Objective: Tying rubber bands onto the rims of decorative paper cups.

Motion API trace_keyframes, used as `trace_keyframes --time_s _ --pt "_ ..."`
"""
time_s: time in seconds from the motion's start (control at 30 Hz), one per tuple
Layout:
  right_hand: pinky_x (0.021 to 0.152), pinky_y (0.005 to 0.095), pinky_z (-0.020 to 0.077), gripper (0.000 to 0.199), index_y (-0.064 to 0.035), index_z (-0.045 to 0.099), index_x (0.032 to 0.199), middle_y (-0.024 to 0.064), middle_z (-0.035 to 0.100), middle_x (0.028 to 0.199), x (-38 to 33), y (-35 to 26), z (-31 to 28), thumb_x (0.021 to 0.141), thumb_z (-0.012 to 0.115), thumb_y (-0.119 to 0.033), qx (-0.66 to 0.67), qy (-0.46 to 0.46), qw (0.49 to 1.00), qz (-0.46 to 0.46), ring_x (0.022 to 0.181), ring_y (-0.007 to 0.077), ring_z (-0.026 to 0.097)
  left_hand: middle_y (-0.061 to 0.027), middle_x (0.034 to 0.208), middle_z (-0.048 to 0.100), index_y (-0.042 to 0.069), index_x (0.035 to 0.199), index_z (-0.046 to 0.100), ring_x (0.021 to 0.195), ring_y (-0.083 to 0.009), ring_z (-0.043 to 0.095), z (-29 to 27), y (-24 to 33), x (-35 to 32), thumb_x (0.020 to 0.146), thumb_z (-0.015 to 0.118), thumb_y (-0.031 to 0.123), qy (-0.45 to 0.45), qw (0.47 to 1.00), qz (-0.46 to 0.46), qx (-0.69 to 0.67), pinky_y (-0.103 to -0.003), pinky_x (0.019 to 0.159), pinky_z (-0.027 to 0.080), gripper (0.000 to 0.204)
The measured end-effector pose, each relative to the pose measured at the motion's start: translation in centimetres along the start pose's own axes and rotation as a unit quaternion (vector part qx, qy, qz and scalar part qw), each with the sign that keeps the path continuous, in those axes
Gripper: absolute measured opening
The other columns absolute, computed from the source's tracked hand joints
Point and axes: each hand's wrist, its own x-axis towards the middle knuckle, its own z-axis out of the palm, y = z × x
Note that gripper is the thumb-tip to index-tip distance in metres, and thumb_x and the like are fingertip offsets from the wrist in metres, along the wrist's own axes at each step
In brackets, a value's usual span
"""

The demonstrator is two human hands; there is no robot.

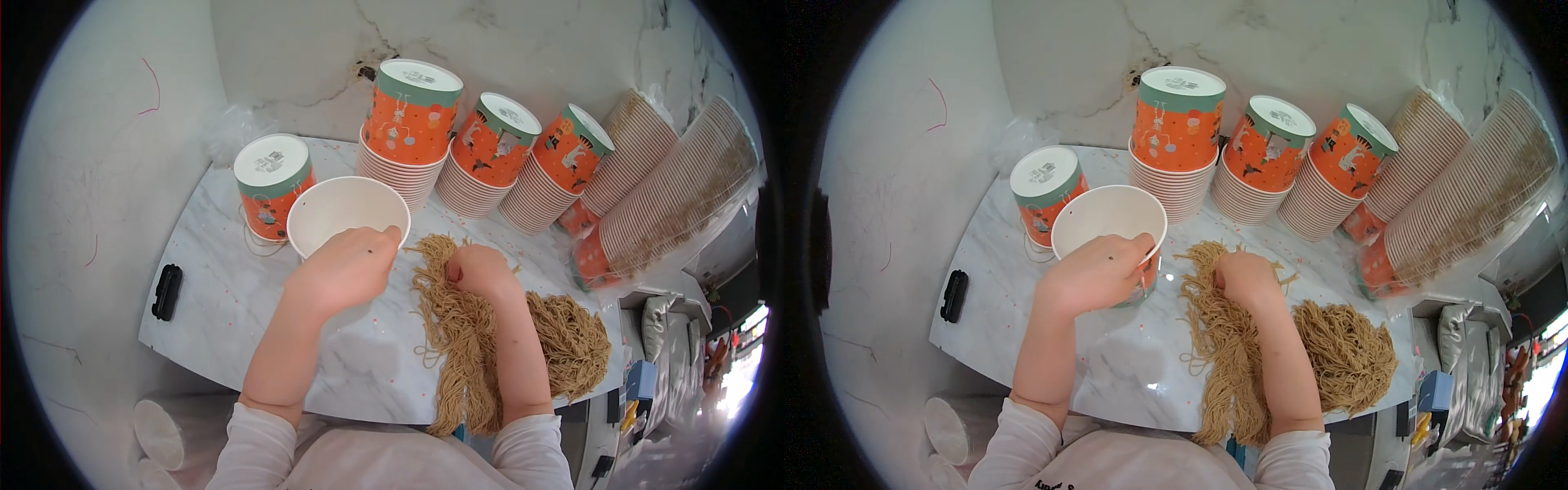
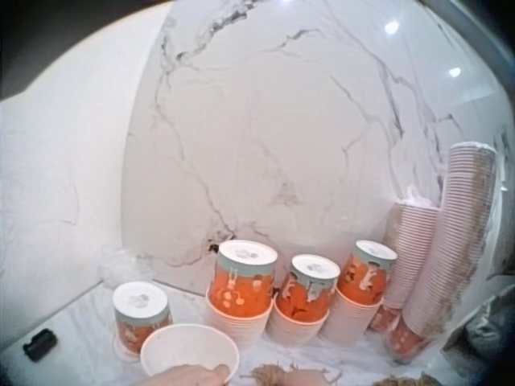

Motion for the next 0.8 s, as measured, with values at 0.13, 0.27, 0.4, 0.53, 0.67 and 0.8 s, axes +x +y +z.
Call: trace_keyframes --time_s 0.13,0.27,0.4,0.53,0.67,0.8 --pt "0.072 0.0415 0.0524 0.02 -0.0108 0.069 0.088 0.0068 0.071 0.084 -1.2 0.8 0.7 0.069 0.072 -0.005 -0.015 0.067 0.997 0.018 0.085 0.0287 0.068 -0.0271 0.087 0.068 -0.008 0.095 0.06 0.085 -0.0425 0.068 0.2 -0.2 0.3 0.079 0.058 -0.003 -0.026 1.0 -0.008 -0.006 -0.05 0.076 0.054 0.016" --pt "0.071 0.042 0.0518 0.02 -0.0096 0.066 0.088 0.0064 0.07 0.084 -1.6 1.0 0.5 0.069 0.072 -0.005 -0.014 0.054 0.998 0.017 0.085 0.0288 0.068 -0.022 0.081 0.068 -0.003 0.097 0.056 0.081 -0.0411 0.066 0.9 -1.1 0.6 0.088 0.06 0.008 -0.014 1.0 0.004 0.018 -0.048 0.072 0.05 0.015" --pt "0.072 0.0414 0.0522 0.022 -0.0099 0.067 0.092 0.0071 0.07 0.084 -2.2 1.5 -0.2 0.071 0.071 -0.005 0.039 0.053 0.998 0.01 0.084 0.0286 0.068 -0.0233 0.084 0.068 -0.002 0.099 0.056 0.085 -0.0416 0.066 0.9 -1.0 0.8 0.089 0.062 0.012 -0.038 0.999 -0.014 -0.01 -0.049 0.075 0.049 0.018" --pt "0.07 0.0397 0.0523 0.023 -0.0087 0.066 0.096 0.0095 0.069 0.082 -2.9 0.6 -1.7 0.073 0.07 -0.006 0.052 0.108 0.993 -0.003 0.08 0.0279 0.067 -0.0234 0.087 0.068 -0.001 0.102 0.057 0.088 -0.041 0.066 1.0 -1.3 0.8 0.088 0.065 0.015 -0.059 0.998 -0.035 -0.012 -0.048 0.076 0.049 0.023" --pt "0.067 0.0325 0.051 0.02 -0.0057 0.062 0.094 0.0053 0.065 0.077 -3.2 -0.4 -3.8 0.076 0.069 -0.005 0.147 0.111 0.982 -0.034 0.075 0.0192 0.065 -0.021 0.09 0.069 -0.001 0.106 0.059 0.088 -0.0403 0.066 -0.1 -0.2 0.3 0.086 0.068 0.017 -0.034 0.999 -0.035 0.009 -0.047 0.075 0.05 0.028" --pt "0.066 0.0237 0.0469 0.015 -0.0043 0.056 0.092 -0.0023 0.058 0.08 -3.0 -2.5 -5.3 0.083 0.068 -0.004 0.49 0.076 0.861 -0.114 0.074 0.0063 0.057 -0.0172 0.094 0.07 0.001 0.113 0.063 0.086 -0.0342 0.069 -0.5 0.8 0.4 0.082 0.075 0.018 0.133 0.991 0.029 -0.017 -0.042 0.075 0.052 0.037"
